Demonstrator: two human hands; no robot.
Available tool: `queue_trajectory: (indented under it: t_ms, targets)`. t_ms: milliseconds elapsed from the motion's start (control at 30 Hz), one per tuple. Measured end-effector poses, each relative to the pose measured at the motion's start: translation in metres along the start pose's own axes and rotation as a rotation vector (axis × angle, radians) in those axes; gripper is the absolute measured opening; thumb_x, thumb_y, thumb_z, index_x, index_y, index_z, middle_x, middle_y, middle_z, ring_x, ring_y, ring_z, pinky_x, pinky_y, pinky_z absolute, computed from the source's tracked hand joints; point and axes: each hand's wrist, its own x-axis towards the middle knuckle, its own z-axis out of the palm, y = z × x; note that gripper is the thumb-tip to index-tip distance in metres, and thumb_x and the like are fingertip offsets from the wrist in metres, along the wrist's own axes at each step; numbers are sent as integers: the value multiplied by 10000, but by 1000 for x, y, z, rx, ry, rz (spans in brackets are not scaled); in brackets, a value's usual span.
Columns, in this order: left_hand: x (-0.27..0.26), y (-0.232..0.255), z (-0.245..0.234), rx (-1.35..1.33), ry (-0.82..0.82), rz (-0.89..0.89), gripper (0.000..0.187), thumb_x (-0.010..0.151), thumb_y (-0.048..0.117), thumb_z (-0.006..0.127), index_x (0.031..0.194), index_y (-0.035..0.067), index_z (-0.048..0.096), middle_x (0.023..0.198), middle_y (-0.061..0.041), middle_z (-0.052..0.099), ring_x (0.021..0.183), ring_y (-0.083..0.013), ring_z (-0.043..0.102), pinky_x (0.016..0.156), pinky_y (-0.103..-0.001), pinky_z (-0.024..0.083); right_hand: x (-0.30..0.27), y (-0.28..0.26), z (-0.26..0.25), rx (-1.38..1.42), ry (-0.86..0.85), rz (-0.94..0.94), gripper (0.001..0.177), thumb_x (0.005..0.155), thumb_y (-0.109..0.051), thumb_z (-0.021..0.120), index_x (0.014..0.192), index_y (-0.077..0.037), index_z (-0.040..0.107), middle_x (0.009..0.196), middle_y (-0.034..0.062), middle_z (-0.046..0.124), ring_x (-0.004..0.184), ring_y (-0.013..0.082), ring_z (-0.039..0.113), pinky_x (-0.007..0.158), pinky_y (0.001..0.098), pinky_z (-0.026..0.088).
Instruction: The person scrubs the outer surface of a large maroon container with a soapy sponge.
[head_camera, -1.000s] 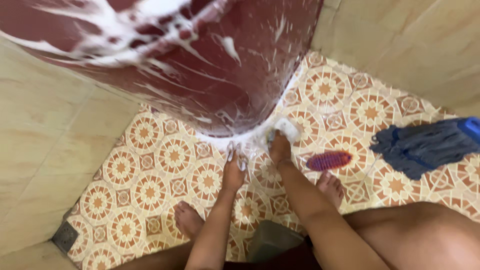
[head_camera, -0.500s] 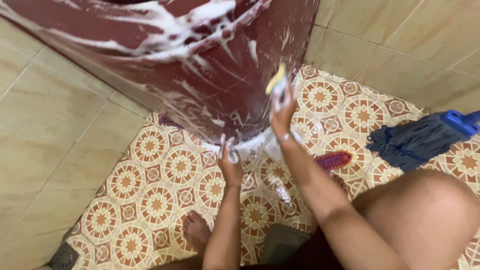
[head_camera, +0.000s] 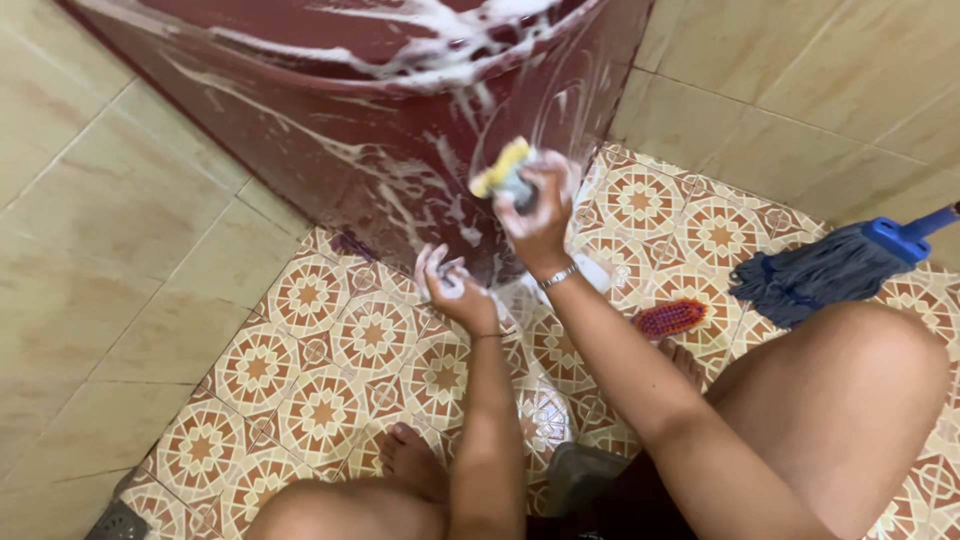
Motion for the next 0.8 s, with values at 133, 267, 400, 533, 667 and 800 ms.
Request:
queue_trajectory:
  t_ms: [133,267,400,533,667,800]
  targets:
    - [-4,23,12,-44,24,-76,420,848,-221,490,1202,-37,624,1337,-116,538,943,-189,651,835,-284,560,-52,54,10,114,65,344,382,855,-75,665,1218,-13,560,1204,152,595,1116,289,628,1002,428,527]
    - [0,40,11,-43,-31,1,398,859,-202,491,1194,-23,611,1325,-116,509,1014,-189,624,857,-293,583,-10,122,24,280,216,522,324,1001,-9,604,1320,13,550,1267,114,599,1169,247,613,1037,384,515]
    - [3,45,7,-47,-15,4,361,909,-174,494,1211,-4,595,1313,-106,521,1027,-181,637,863,-287,593,62,110,15,249,331,318,411,960,-6,616,1361,7,526,1335,129,582,1262,263,587,1127,390,480]
    - [5,35,1,-38,2,43,391,884,-181,481,1223,-16,582,1316,-123,521,1062,-217,614,930,-326,550,54,35,11,27,269,117,364,884,-59,710,1235,-35,617,1308,132,583,1271,314,571,1126,444,492]
    - [11,22,3,-77,68,-25,361,901,-154,479,1217,-10,576,1314,-120,528,1085,-221,614,925,-327,551,11,7,23,-57,68,19,269,839,-132,785,1069,-82,654,1163,84,605,1139,297,629,970,409,600]
    - [16,14,2,-12,45,-64,324,906,-145,499,1182,-14,607,1286,-125,542,1094,-220,621,902,-320,589,-57,23,9,2,-149,137,363,803,-150,841,1042,-17,602,1165,170,575,1081,320,623,917,416,557]
